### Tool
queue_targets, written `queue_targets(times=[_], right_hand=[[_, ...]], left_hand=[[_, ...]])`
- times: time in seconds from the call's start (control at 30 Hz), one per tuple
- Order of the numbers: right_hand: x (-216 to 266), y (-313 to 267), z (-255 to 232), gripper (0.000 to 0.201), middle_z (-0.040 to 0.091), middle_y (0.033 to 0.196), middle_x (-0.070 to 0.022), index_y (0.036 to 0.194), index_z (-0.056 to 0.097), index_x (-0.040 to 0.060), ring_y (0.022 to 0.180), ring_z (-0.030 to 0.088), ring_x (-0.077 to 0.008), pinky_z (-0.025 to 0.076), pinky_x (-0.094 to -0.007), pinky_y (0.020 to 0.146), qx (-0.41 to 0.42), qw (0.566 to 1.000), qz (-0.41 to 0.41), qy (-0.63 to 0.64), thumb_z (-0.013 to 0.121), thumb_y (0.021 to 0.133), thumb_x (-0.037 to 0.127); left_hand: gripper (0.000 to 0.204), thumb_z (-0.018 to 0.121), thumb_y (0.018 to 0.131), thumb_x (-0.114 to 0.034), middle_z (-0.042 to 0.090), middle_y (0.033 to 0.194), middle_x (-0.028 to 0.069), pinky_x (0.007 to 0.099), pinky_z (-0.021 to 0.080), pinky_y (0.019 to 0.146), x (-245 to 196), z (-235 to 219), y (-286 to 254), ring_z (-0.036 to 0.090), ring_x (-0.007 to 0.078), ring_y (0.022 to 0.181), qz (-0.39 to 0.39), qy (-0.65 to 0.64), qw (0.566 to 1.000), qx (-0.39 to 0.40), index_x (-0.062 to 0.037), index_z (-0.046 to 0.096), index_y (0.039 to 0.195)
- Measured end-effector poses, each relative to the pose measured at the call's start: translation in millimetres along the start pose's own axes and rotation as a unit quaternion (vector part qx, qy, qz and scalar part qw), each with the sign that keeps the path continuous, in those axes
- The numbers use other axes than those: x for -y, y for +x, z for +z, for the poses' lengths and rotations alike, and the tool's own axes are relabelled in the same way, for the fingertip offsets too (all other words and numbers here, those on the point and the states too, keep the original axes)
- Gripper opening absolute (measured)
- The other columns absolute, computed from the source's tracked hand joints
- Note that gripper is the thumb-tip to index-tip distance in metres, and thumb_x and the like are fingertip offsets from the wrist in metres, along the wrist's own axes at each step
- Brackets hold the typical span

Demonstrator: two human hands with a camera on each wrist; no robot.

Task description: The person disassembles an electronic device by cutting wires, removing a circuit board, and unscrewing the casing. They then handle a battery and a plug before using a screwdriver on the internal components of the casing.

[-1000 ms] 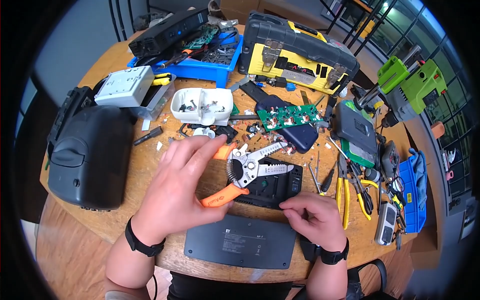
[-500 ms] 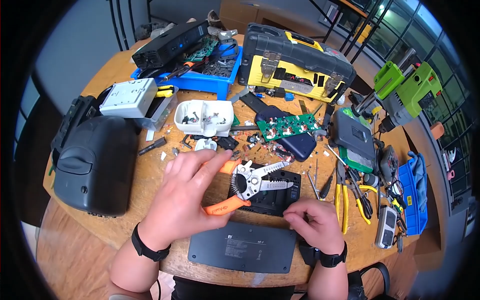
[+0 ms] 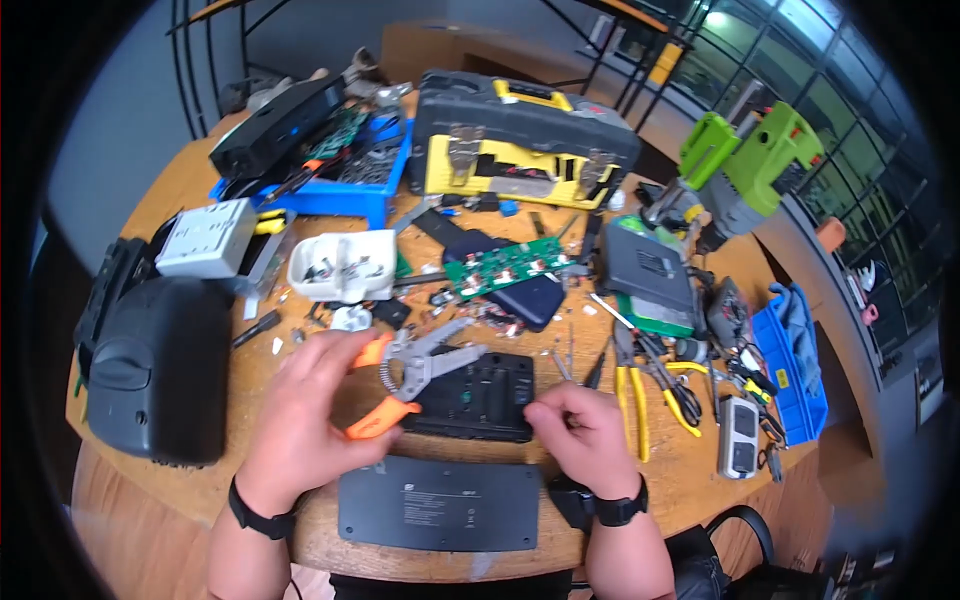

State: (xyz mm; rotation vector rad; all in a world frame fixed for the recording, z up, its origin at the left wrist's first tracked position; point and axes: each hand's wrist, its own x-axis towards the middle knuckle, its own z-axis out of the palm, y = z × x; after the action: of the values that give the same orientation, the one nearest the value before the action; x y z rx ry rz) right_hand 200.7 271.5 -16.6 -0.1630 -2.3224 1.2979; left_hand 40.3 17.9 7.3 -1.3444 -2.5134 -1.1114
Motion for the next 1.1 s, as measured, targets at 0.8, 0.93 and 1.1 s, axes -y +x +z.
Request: queue_targets(times=[0.8,0.93,1.1], right_hand=[[-16.8,8.3,-3.2,0.036,0.055,0.062,-0.0177,0.078,0.057,-0.0007,0.053,0.053,-0.0299,0.041,-0.0406,0.054,-0.067,0.994,-0.059,0.063,0.067,0.102,0.025],[0.2,5.8,-12.2,0.034,0.055,0.062,-0.0161,0.077,0.057,-0.0007,0.054,0.053,-0.0299,0.042,-0.0399,0.054,-0.135,0.987,-0.061,0.069,0.068,0.101,0.022],[30.7,-6.8,-52.4,0.033,0.063,0.067,-0.0169,0.077,0.059,0.0033,0.062,0.064,-0.0371,0.047,-0.0456,0.056,-0.153,0.976,-0.138,-0.067,0.068,0.099,0.027]], left_hand=[[0.08,0.08,0.065,-0.017,0.059,0.125,0.021,0.0439,0.049,0.103,5.4,-37.4,-106.8,0.059,0.0407,0.119,-0.088,0.114,0.99,0.004,0.0039,0.056,0.138],[0.08,0.08,0.066,-0.016,0.059,0.125,0.0207,0.0438,0.048,0.104,20.4,-37.7,-136.5,0.059,0.0404,0.12,-0.1,0.089,0.991,0.004,0.0043,0.055,0.139],[0.079,0.081,0.07,-0.017,0.056,0.129,0.0204,0.0436,0.048,0.105,22.5,-29.5,-149.6,0.057,0.0409,0.122,-0.123,0.1,0.987,0.007,0.0032,0.053,0.141]])
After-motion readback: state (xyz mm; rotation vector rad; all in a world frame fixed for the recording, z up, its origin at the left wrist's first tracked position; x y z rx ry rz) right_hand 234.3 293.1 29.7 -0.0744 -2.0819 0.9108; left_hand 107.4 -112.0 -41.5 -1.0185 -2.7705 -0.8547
